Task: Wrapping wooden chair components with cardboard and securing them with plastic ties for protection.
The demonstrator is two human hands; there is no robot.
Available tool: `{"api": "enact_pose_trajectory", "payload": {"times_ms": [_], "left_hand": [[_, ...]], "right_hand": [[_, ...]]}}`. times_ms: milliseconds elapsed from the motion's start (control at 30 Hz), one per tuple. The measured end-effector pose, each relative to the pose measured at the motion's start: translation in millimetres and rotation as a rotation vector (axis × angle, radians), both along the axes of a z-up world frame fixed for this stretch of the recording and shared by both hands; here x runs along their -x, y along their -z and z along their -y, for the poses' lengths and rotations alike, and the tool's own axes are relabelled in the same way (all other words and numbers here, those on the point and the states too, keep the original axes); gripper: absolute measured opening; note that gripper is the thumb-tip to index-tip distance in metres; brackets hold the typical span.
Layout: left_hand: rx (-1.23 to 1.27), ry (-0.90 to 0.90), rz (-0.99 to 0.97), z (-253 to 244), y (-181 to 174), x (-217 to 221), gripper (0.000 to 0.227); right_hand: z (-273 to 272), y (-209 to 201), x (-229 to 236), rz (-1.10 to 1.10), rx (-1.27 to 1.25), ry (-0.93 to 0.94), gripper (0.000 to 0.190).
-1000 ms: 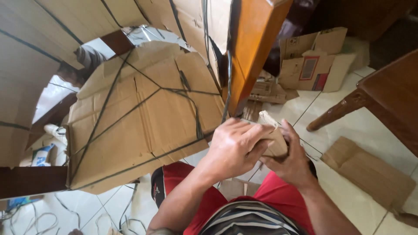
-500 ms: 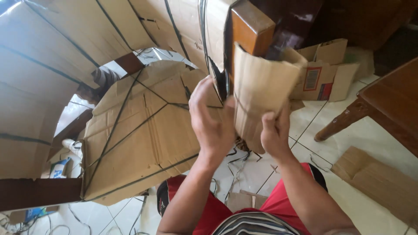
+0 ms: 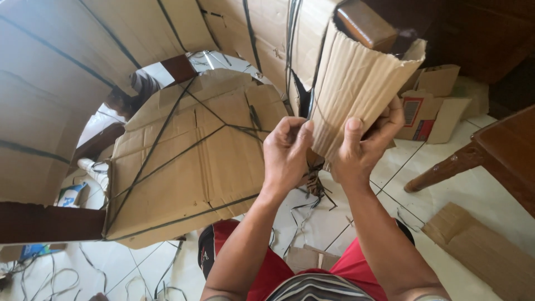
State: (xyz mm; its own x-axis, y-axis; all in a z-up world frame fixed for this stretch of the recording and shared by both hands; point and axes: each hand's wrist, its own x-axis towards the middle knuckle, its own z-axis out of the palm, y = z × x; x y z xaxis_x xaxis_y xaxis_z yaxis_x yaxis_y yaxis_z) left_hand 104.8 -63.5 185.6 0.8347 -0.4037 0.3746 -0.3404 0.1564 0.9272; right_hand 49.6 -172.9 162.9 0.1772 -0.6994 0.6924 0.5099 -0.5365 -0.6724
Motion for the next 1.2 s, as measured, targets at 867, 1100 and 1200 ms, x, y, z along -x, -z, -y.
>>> {"api": "enact_pose_trajectory", "payload": {"times_ms": [867, 1100, 1200], "left_hand": [[-0.359, -0.578, 0.5, 95.7, 8.0, 36.5, 0.1], [-0.416, -0.612, 0.505, 104.3, 14.2, 37.1, 0.078], [-0.423, -0.571, 0.51, 101.1, 16.6, 32.8, 0.079]], "right_hand": [[41.5, 59.4, 10.8, -0.102, -0.336, -0.57, 0.043], [97.9, 11.4, -6.9, -0.191, -0.111, -0.154, 0.064], [138.7, 3.8, -42.6, -0.231, 0.122, -0.13, 0.063]]}}
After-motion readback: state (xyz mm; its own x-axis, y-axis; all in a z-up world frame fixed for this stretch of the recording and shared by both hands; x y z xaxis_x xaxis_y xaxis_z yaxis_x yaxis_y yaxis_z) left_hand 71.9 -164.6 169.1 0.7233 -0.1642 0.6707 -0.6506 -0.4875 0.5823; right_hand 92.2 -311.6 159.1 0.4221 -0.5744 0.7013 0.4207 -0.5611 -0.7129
